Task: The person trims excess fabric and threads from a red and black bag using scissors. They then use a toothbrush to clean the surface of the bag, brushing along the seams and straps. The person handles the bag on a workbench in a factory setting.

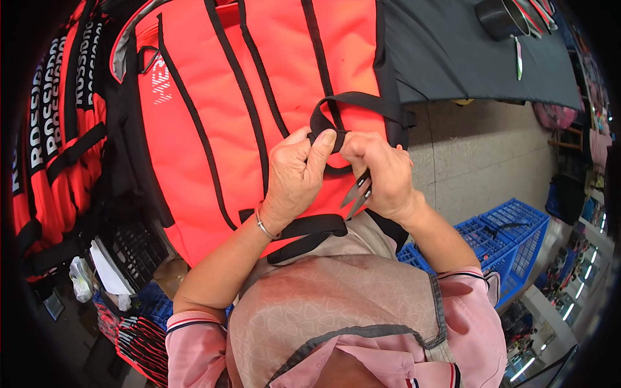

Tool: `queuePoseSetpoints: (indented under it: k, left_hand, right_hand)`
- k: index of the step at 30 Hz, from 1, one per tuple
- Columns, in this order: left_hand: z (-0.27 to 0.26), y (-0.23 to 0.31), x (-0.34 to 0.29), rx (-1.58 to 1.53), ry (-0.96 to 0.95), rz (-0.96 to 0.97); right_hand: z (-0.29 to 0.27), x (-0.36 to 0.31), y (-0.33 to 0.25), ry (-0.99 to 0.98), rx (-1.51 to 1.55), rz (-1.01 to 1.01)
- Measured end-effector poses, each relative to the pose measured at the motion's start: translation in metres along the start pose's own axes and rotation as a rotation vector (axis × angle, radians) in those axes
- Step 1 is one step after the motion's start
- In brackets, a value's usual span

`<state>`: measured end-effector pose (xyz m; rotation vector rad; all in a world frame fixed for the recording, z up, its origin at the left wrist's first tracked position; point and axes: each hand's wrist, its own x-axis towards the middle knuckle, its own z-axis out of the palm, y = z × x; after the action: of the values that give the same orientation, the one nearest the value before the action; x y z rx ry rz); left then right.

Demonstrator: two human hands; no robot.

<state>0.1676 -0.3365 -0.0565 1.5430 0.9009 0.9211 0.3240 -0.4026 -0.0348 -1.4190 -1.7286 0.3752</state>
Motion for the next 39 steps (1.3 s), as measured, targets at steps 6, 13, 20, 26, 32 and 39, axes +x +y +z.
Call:
queuePoseSetpoints:
  k: [6,13,20,26,32,39]
  left_hand:
    - [-0.008,-0.005,0.002,-0.049,-0.1,-0.063]
    - [-0.018,0.028,-0.008,0.108,-0.362,0.004]
    - [-0.019,0.022,-0.012,0.178,-0.377,0.146]
    - [-0.024,0.042,-0.01,0.066,-0.471,-0.026]
    - [-0.029,0.053,-0.026,0.245,-0.956,0.217]
    - [-0.065,0.093,0.064,0.371,-0.642,-0.042]
  right_hand:
    - [-0.02,-0.022,-0.04,-0.413,0.718,0.512]
    - [-0.089,-0.034,-0.006,0.052,0.794,0.322]
    - [-0.075,-0.002,-0.037,-0.012,-0.127,0.237]
    - [-0.074,-0.009,-0.011,0.16,0.059,0.372]
    - [-0.1,0.073,0.027,0.293,0.24,0.599]
    - [-0.066,0.184,0.061,0.23,0.195,0.458]
